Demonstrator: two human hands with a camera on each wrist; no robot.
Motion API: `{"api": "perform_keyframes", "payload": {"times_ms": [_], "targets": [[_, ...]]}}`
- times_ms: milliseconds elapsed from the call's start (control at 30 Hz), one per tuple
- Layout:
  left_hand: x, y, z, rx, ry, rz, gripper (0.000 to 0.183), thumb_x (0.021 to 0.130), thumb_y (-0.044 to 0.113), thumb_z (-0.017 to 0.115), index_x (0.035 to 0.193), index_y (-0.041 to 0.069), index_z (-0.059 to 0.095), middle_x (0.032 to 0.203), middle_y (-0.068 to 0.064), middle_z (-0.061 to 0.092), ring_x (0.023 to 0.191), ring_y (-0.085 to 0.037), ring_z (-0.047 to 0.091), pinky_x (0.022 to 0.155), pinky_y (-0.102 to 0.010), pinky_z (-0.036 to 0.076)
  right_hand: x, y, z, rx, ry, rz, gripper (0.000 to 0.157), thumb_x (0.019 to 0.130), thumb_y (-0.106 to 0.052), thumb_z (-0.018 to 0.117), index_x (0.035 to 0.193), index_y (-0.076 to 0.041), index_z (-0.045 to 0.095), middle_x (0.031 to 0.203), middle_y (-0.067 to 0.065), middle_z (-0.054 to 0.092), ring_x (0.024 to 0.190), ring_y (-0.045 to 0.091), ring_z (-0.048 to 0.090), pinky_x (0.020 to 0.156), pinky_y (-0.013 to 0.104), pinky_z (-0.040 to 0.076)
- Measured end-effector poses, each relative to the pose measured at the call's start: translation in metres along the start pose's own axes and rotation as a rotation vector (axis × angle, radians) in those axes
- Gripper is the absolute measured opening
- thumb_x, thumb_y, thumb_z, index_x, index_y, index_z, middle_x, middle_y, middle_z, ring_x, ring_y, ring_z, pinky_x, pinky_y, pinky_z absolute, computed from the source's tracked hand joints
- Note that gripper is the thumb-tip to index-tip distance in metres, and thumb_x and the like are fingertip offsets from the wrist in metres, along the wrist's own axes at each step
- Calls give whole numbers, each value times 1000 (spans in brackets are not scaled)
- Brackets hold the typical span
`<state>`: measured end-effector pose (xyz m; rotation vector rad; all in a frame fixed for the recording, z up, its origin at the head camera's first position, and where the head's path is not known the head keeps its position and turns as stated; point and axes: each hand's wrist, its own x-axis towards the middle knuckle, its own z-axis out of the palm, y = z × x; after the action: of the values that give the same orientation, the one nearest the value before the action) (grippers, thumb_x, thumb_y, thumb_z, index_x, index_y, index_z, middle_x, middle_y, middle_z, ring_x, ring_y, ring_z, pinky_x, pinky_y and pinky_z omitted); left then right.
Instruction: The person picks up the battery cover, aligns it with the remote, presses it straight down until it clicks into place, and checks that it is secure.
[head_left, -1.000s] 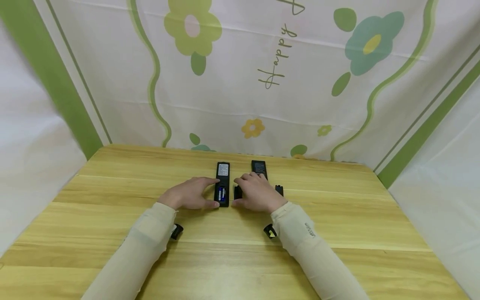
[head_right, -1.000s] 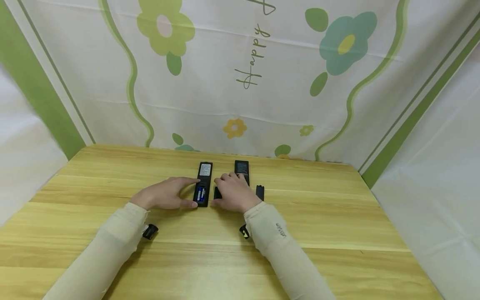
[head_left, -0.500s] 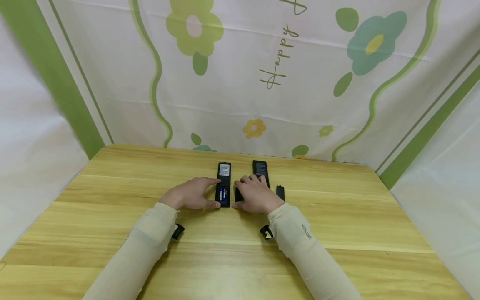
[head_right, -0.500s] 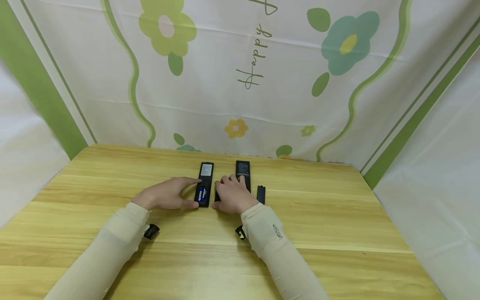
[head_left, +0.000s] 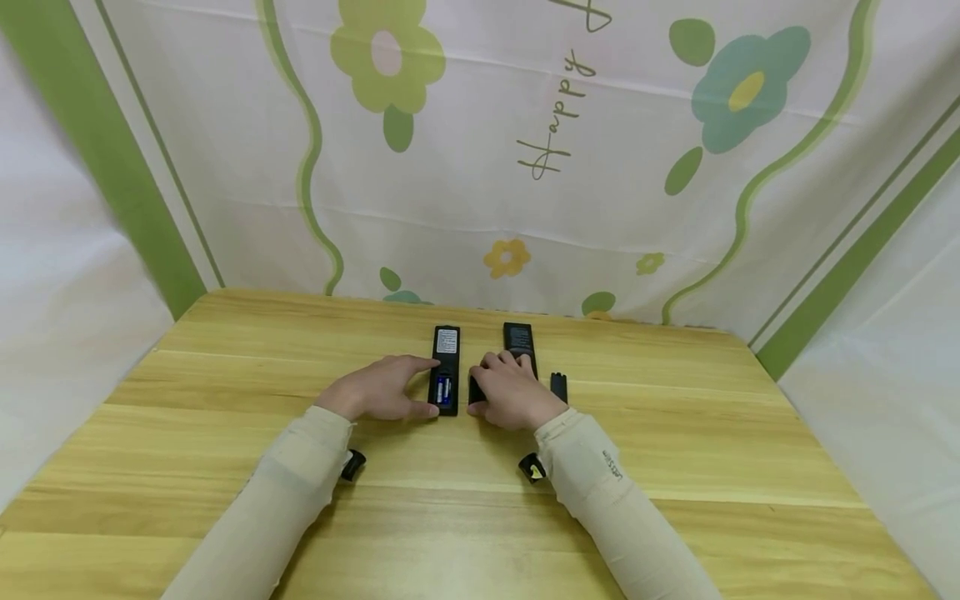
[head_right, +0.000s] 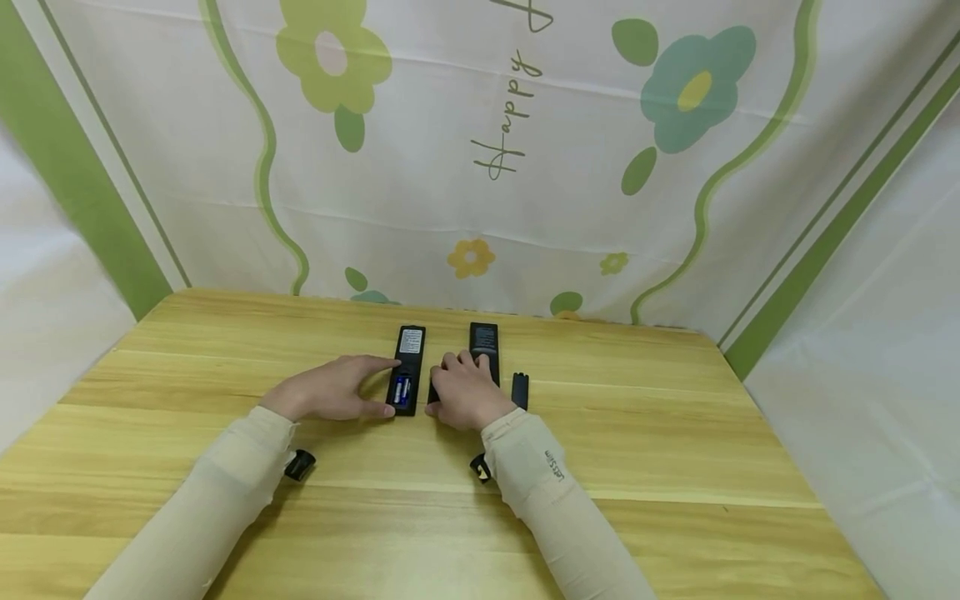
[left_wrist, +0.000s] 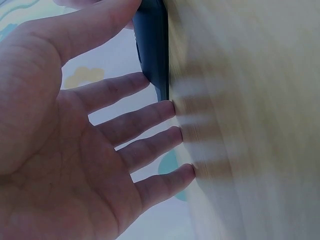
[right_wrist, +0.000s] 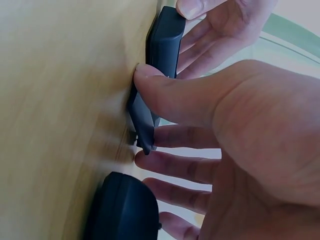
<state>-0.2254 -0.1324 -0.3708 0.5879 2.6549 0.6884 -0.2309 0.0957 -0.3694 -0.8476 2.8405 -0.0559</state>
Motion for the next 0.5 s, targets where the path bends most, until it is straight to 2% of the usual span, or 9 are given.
{"api": "perform_keyframes", "payload": {"times_ms": [233, 500], "targets": [[-1, -1, 0, -7, -1, -8, 77, 93, 40, 75, 156, 10, 41, 158, -15, 40, 146, -38, 34, 115, -58, 31, 0, 1, 2, 0, 56, -14, 54, 95, -42, 71, 138, -10, 62, 128, 9, 58, 114, 29, 49, 92, 46, 34], [-1, -1, 0, -8, 1, -2, 77, 94, 40, 74, 156, 10, 41, 158, -15, 40, 146, -38, 34, 115, -58, 31, 1, 2, 1, 2, 145, -28, 57, 87, -44, 81, 132, -13, 68, 111, 4, 63, 96, 24, 52, 79, 40, 30]]}}
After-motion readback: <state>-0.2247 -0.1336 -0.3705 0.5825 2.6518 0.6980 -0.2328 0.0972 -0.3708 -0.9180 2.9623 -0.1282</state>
